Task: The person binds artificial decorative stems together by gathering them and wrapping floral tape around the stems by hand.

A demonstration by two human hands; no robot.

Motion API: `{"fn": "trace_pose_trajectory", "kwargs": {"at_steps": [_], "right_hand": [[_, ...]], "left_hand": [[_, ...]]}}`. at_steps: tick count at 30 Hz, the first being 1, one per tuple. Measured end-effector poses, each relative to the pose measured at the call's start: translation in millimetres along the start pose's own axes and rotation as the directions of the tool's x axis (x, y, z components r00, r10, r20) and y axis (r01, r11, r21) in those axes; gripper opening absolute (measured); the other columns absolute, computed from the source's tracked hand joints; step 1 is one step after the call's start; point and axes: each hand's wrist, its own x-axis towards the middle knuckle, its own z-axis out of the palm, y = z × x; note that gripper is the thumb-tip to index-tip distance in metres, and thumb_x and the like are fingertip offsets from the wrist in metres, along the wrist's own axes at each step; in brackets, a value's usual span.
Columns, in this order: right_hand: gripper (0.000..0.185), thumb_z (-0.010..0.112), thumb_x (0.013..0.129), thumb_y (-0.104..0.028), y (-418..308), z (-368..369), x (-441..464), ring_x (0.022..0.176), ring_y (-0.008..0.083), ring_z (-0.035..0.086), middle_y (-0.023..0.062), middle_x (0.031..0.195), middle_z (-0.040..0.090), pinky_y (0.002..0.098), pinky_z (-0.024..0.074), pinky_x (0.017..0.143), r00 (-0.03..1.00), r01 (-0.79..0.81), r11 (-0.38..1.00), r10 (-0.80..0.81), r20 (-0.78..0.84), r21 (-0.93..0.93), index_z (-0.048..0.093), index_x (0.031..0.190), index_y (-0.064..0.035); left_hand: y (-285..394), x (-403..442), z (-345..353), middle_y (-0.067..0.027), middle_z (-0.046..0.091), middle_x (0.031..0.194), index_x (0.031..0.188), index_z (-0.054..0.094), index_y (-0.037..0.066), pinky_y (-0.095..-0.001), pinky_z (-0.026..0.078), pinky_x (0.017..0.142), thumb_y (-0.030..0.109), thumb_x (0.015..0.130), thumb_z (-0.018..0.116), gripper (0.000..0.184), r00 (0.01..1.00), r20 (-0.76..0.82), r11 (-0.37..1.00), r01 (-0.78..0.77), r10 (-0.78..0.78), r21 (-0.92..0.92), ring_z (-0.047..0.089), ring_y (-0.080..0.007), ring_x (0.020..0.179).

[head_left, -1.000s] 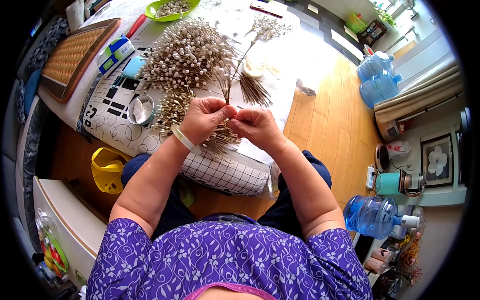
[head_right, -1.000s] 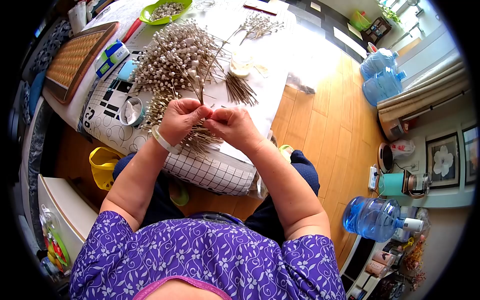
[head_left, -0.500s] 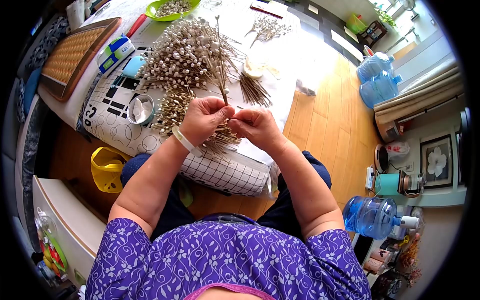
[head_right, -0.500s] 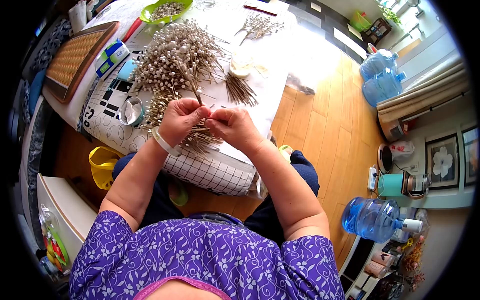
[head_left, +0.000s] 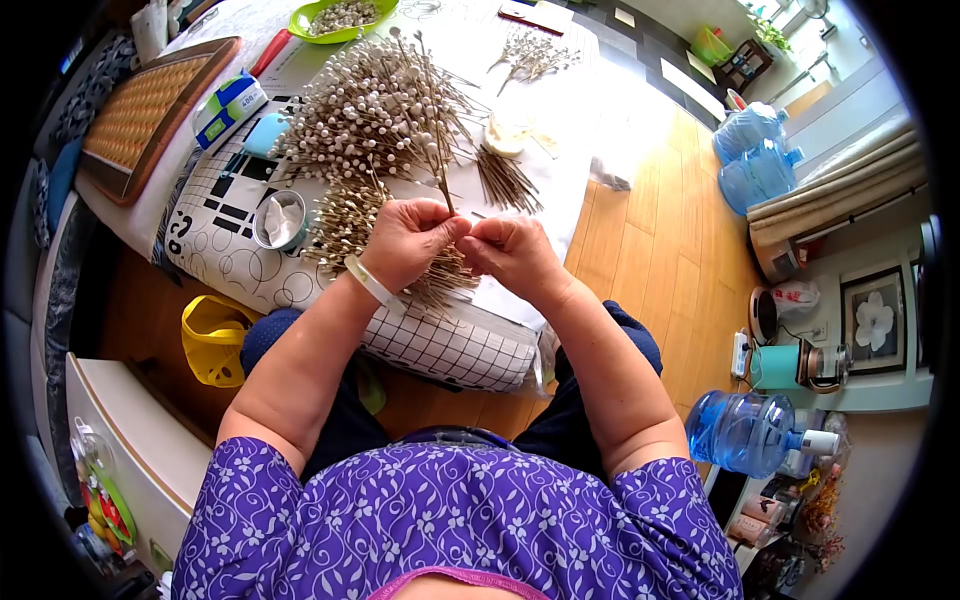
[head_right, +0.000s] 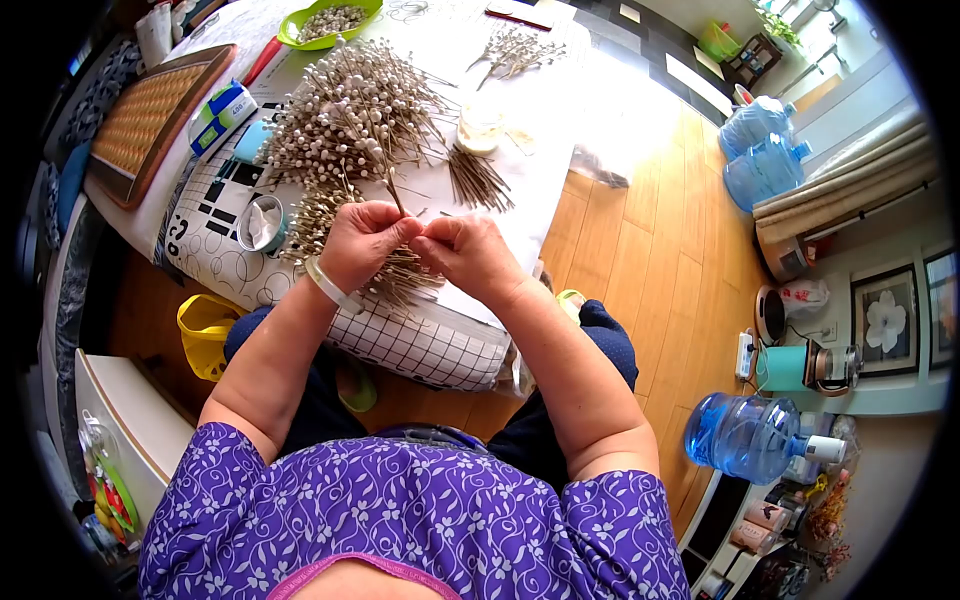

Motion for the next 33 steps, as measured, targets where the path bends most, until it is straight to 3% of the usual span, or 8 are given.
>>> {"fn": "trace_pose_trajectory", "kwargs": {"at_steps": [7, 9, 15, 18, 23, 24, 27, 33], "right_hand": [[0.012, 0.055, 0.082, -0.008, -3, 5, 0, 0.05, 0.0063, 0.049, 0.0034, 0.055, 0.056, 0.0228, 0.0415, 0.048, 1.0, 0.001, 0.997, -0.002, 0.016, 0.075, 0.06, 0.077, 0.0015], [0.011, 0.055, 0.082, -0.007, 4, 4, 2, 0.051, 0.006, 0.049, 0.0032, 0.056, 0.056, 0.0228, 0.0417, 0.048, 0.999, 0.037, 0.997, -0.037, 0.004, 0.07, 0.06, 0.077, 0.0018], [0.011, 0.057, 0.08, -0.007, 2, 1, 1, 0.052, 0.0063, 0.051, 0.0036, 0.058, 0.057, 0.0229, 0.043, 0.049, 0.997, -0.055, 0.978, 0.045, 0.056, 0.2, 0.06, 0.077, 0.0027], [0.01, 0.057, 0.079, -0.007, 0, 0, 0, 0.053, 0.0072, 0.051, 0.0058, 0.057, 0.056, 0.0246, 0.0428, 0.05, 0.996, -0.055, 0.997, 0.052, 0.071, 0.046, 0.06, 0.078, 0.0026], [0.009, 0.059, 0.076, -0.01, -3, 6, 1, 0.052, 0.0185, 0.054, 0.0132, 0.061, 0.056, 0.0311, 0.0429, 0.051, 0.981, 0.181, 0.978, -0.186, -0.047, -0.099, 0.061, 0.082, -0.0022], [0.009, 0.059, 0.076, -0.01, -2, 4, 2, 0.052, 0.0185, 0.054, 0.0132, 0.061, 0.056, 0.0311, 0.0429, 0.051, 0.981, 0.182, 0.978, -0.187, -0.049, -0.1, 0.061, 0.082, -0.0022], [0.01, 0.059, 0.077, -0.011, 4, -2, 2, 0.054, 0.022, 0.056, 0.0142, 0.065, 0.058, 0.0314, 0.0439, 0.052, 0.993, 0.115, 0.975, -0.119, -0.007, -0.19, 0.061, 0.081, -0.0033], [0.018, 0.056, 0.082, -0.016, -5, -11, 0, 0.052, 0.0115, 0.057, 0.0074, 0.058, 0.059, 0.0258, 0.0458, 0.051, 0.984, -0.126, 0.986, 0.139, 0.113, -0.11, 0.061, 0.075, 0.0004]], "left_hand": [[4, 0, -3, -0.0042, 0.063, 0.076, 0.084, 0.063, -0.003, -0.02, 0.047, 0.066, 0.008, 0.082, 0.061, 0.011, 0.995, 0.037, 0.99, 0.085, -0.089, 0.11, 0.057, -0.0077, 0.071], [8, -2, 7, -0.0052, 0.063, 0.078, 0.088, 0.063, -0.004, -0.021, 0.048, 0.069, 0.01, 0.083, 0.06, 0.015, 0.999, -0.035, 0.99, 0.036, -0.041, -0.136, 0.058, -0.0086, 0.074], [3, 1, -3, -0.0063, 0.064, 0.079, 0.089, 0.063, -0.003, -0.0218, 0.048, 0.068, 0.009, 0.083, 0.059, 0.014, 0.998, 0.053, 0.999, 0.025, -0.024, -0.031, 0.058, -0.0088, 0.073], [-1, 0, -5, -0.0053, 0.064, 0.076, 0.087, 0.062, -0.003, -0.0212, 0.048, 0.066, 0.008, 0.081, 0.061, 0.012, 0.999, 0.025, 0.999, 0.025, -0.025, -0.022, 0.058, -0.0082, 0.07], [-4, 1, -6, -0.0044, 0.062, 0.078, 0.085, 0.061, -0.002, -0.02, 0.047, 0.066, 0.007, 0.08, 0.063, 0.011, 0.999, 0.032, 0.999, -0.028, 0.029, -0.025, 0.056, -0.0072, 0.072], [8, -2, 0, -0.0042, 0.062, 0.081, 0.084, 0.061, -0.002, -0.0199, 0.047, 0.067, 0.006, 0.08, 0.062, 0.009, 0.999, 0.033, 0.993, 0.025, -0.021, -0.112, 0.056, -0.007, 0.073], [2, -3, 2, -0.0039, 0.062, 0.081, 0.085, 0.061, -0.002, -0.0201, 0.047, 0.068, 0.005, 0.081, 0.061, 0.009, 0.999, 0.028, 1.0, -0.028, 0.028, -0.002, 0.056, -0.0074, 0.073], [3, 0, 0, -0.0048, 0.062, 0.071, 0.081, 0.062, -0.004, -0.0209, 0.049, 0.063, 0.006, 0.082, 0.059, 0.01, 1.0, -0.009, 1.0, 0.022, -0.022, 0.007, 0.058, -0.0092, 0.066]]}}
